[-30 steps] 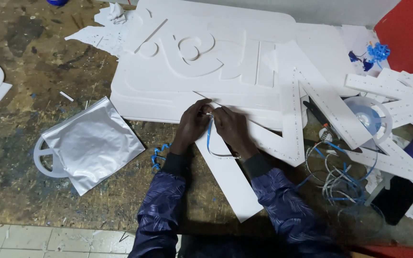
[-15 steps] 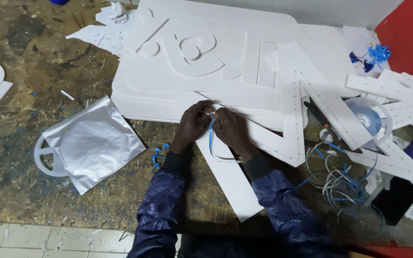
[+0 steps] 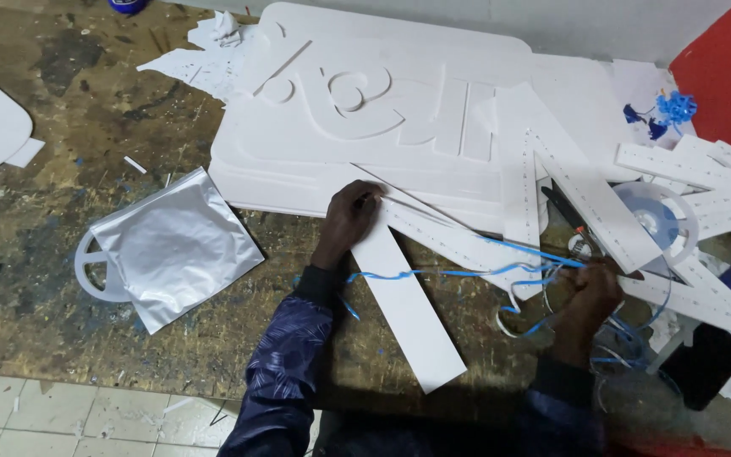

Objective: Applying adhesive LED strips to large foam letters for sign making.

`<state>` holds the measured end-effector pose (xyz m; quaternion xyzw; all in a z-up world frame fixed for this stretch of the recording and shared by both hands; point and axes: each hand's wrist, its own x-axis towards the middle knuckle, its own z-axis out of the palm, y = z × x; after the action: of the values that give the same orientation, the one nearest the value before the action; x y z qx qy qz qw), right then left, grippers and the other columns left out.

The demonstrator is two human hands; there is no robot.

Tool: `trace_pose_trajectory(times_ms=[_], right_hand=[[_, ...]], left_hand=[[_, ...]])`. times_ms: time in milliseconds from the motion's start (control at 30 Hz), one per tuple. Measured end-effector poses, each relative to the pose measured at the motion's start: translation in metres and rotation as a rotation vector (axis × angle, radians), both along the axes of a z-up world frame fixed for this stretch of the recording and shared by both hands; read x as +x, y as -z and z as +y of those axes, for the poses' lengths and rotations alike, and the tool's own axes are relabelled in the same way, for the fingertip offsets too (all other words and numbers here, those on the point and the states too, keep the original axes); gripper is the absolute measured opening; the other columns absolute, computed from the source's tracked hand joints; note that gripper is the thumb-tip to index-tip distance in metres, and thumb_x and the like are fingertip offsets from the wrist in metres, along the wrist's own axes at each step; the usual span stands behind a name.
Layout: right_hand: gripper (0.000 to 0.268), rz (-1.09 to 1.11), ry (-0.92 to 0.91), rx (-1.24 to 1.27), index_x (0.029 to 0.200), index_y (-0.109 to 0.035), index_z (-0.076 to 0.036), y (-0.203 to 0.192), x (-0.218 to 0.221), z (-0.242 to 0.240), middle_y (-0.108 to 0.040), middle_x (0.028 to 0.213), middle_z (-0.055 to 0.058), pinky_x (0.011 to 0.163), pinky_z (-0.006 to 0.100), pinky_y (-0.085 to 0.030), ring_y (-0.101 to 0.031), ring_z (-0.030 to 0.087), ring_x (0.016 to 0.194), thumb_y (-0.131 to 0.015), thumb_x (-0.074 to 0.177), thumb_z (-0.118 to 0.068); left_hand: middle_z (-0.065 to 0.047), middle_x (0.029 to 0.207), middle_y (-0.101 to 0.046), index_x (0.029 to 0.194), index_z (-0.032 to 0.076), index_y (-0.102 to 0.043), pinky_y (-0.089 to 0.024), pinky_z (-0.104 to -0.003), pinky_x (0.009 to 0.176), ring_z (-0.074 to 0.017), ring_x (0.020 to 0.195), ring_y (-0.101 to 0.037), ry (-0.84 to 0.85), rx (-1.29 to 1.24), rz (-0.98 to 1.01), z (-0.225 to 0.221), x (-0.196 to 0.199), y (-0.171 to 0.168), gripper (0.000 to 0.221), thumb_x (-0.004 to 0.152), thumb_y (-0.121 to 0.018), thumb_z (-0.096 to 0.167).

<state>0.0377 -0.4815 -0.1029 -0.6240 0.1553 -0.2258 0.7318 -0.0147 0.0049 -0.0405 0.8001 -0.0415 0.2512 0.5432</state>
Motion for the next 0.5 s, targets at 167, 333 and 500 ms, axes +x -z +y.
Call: trace_pose_trajectory(times_ms=[167, 333, 500], right_hand=[[0.023, -0.295, 0.132, -0.692, 0.12, -0.077, -0.002, -0.057, -0.035, 0.018, -0.077, 0.115, 0.015, 0.097, 0.042, -0.059, -0.073, 0.029, 0.111, -0.068, 0.099, 0.003], [0.016, -0.378, 0.014, -0.683, 0.114, -0.076, -0.006, -0.087, -0.034, 0.127, -0.076, 0.107, 0.015, 0.091, 0.046, -0.057, -0.074, 0.031, 0.105, -0.069, 0.102, 0.0], [0.024, -0.322, -0.934, -0.551, 0.127, -0.085, -0.007, -0.081, -0.014, 0.255, -0.085, 0.122, 0.016, 0.096, 0.042, -0.064, -0.08, 0.032, 0.116, -0.078, 0.104, -0.008]], left_hand=[[-0.011, 0.107, -0.075, 0.115, 0.014, -0.079, -0.056, -0.049, 0.093, -0.0363, 0.101, -0.072, -0.041, 0.108, -0.16, 0.001, 0.0, 0.005, 0.015, 0.106, -0.067, 0.014], [-0.015, 0.105, -0.07, 0.117, 0.018, -0.081, -0.058, -0.053, 0.091, -0.0407, 0.096, -0.072, -0.038, 0.078, -0.096, 0.008, 0.002, 0.013, 0.013, 0.107, -0.073, 0.02], [-0.014, 0.104, -0.07, 0.126, 0.023, -0.084, -0.057, -0.052, 0.09, -0.0382, 0.093, -0.072, 0.1, 0.07, -0.086, 0.018, 0.006, 0.013, 0.025, 0.106, -0.071, 0.015]])
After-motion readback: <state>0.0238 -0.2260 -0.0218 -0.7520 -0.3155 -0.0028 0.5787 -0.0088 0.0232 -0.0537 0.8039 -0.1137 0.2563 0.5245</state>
